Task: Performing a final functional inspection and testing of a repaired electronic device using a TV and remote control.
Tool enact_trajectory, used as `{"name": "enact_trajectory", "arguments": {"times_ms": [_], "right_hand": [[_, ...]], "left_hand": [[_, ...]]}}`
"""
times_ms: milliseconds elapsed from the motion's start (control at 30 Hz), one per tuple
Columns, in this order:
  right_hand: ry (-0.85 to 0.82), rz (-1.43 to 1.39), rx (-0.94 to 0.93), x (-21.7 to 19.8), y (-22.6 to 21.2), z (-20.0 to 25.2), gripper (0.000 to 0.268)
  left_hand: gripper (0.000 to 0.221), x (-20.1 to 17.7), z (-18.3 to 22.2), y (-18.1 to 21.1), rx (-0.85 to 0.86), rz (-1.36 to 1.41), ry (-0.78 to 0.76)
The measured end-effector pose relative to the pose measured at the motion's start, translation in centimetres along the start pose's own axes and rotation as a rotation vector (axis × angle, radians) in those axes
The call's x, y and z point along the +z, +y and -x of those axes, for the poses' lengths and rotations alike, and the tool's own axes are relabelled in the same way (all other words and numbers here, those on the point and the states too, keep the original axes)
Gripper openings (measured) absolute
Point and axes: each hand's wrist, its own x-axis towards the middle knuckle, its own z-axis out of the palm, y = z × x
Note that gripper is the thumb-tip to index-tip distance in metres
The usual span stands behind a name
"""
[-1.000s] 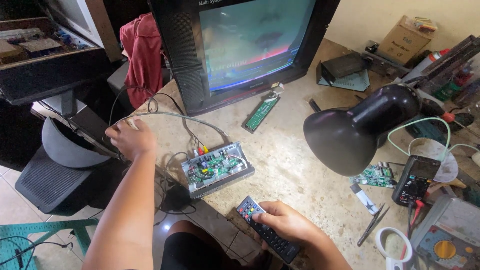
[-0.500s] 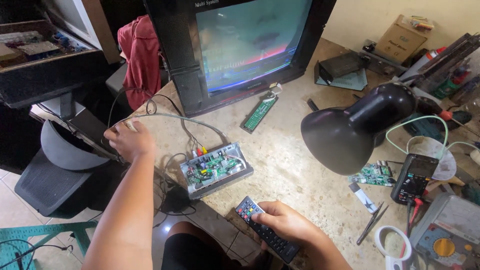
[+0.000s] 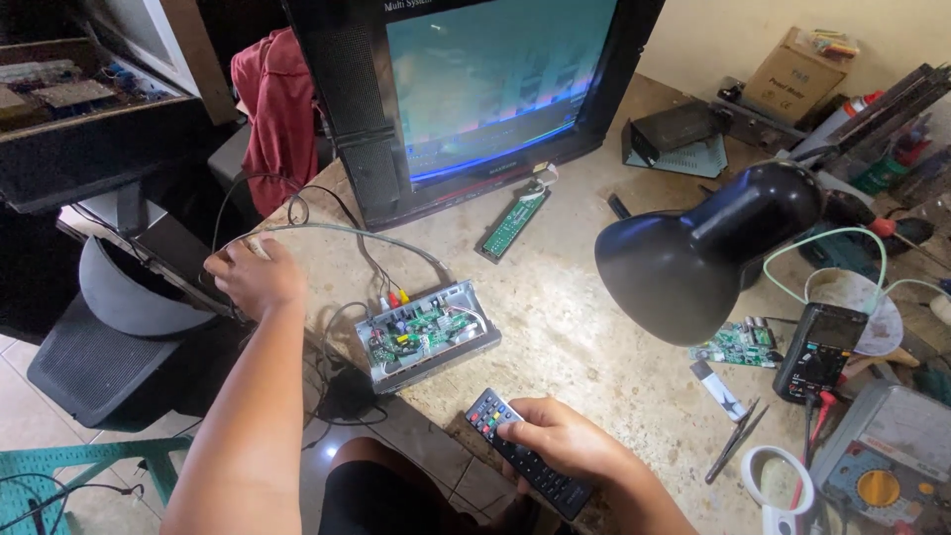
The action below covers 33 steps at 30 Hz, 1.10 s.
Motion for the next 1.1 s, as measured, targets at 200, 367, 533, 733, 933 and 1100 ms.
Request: {"name": "enact_trajectory", "arguments": {"times_ms": [200,367,533,733,933,1100], "right_hand": [[0.000,0.020,0.018,0.0,-0.5,0.2,0.019],[0.007,0.072,-0.051,0.1,-0.5,0.1,0.023],[0.001,0.096,-0.092,0.1,0.0,-0.3,0.021],[0.014,0.109,-0.089,0.3,-0.3,-0.1,0.021],[-0.001,0.061,-0.126,0.2,0.3,-0.5,0.025],[0.008,0.083,-0.090,0.4,0.1,-0.3,0.025]], "left_hand": [[0.041,-1.1,0.3,1.1,-0.046,0.002,-0.044],[0.038,-1.2,0.6,0.8,-0.010,0.041,-0.012],[0.037,-0.7,0.3,0.5,-0.032,0.033,-0.013],[0.037,-0.2,0.0,0.1,-0.017,0.041,0.005],[0.036,1.0,-0.5,-0.8,0.016,0.018,0.048],[0.038,0.8,-0.3,-0.7,-0.012,0.017,0.020]]}}
